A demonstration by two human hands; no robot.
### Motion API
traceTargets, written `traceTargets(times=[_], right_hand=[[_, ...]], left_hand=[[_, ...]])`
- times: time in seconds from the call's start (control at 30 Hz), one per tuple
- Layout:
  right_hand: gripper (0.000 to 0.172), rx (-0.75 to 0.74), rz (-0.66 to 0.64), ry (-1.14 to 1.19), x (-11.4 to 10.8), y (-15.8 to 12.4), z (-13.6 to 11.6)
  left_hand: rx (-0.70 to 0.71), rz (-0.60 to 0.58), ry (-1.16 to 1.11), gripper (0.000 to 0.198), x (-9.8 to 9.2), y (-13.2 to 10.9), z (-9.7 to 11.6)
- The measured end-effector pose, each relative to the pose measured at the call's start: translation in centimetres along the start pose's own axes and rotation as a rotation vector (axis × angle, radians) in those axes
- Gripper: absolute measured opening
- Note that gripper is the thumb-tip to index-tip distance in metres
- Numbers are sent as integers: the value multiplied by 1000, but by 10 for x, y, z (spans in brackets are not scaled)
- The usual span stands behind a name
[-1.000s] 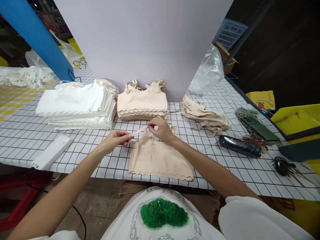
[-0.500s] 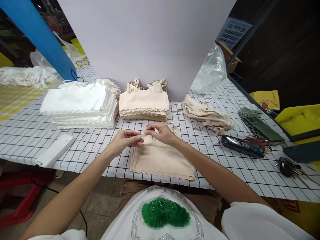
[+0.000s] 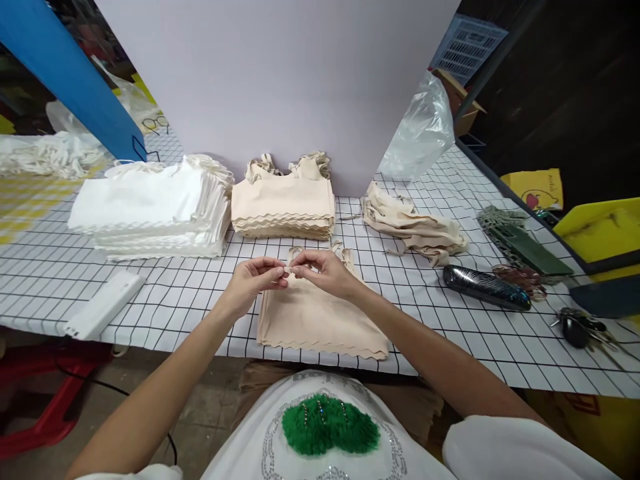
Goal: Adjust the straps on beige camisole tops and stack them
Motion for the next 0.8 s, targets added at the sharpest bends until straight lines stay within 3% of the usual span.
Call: traceTargets(times=[0.13,0.33,0.5,0.67,0.8], right_hand=[[10,-17,73,-73,-4,-2,-5],[12,-52,104,-122,-3,-4,-8],[13,-34,78,-117,-6,-5,-3],[10,-84,-22,-63,-6,-6,-5],[10,-143,18,-130,-16,-9,-8]], left_hand=[[172,110,100,35,2,-5,4],[379,121,254,23,15,-13,7],[406,107,328,22,15,-12,9],[384,-13,357,21,25,-12,11],[412,-73,453,17,30,-11,3]])
Point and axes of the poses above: each hand's wrist, its own y-axis towards the middle knuckle, its own x-axis out of the palm, z = x × y, the point moved 6 cm from there along y, towards the middle knuckle, and after that the axes turned 15 degrees about -y, right-handed, at the moved point
